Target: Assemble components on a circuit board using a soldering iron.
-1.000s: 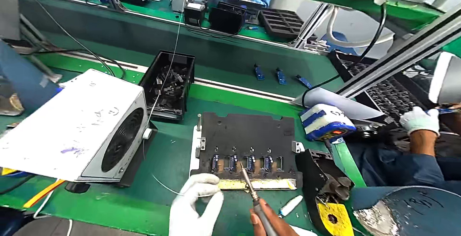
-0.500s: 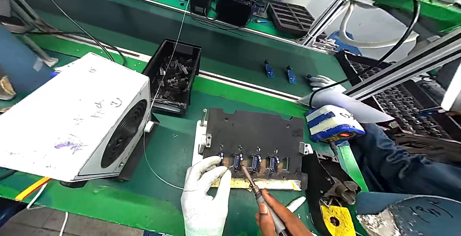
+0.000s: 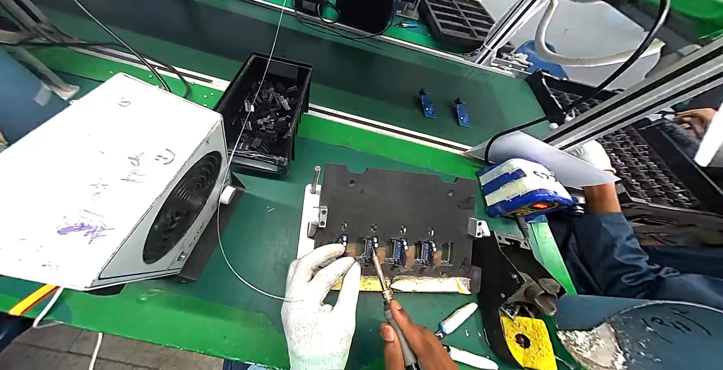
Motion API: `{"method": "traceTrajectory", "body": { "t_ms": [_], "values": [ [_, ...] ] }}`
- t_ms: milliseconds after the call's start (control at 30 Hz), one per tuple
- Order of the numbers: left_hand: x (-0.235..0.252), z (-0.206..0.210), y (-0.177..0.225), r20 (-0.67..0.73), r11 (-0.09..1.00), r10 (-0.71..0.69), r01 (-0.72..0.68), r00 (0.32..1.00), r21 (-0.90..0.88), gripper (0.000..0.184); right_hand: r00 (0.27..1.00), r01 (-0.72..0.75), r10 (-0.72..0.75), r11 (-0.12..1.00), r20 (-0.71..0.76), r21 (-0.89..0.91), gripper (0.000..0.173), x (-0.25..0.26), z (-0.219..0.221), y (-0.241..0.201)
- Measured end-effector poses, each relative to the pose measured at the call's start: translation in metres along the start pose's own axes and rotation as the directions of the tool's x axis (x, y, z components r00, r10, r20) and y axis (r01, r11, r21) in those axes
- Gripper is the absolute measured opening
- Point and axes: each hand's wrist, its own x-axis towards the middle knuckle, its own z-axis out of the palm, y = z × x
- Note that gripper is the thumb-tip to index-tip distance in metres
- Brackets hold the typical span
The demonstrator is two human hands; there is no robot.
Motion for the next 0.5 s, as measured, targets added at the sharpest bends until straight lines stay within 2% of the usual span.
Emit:
{"method": "traceTrajectory", "body": {
  "t_ms": [500],
  "values": [
    [0.000, 0.003, -0.004, -0.017, 0.999, 0.042, -0.043, 0.999, -0.030, 0.010, 0.996, -0.004, 0.003, 1.000, 0.088, 0.009, 0.022, 0.023, -0.018, -0.006]
  ]
}}
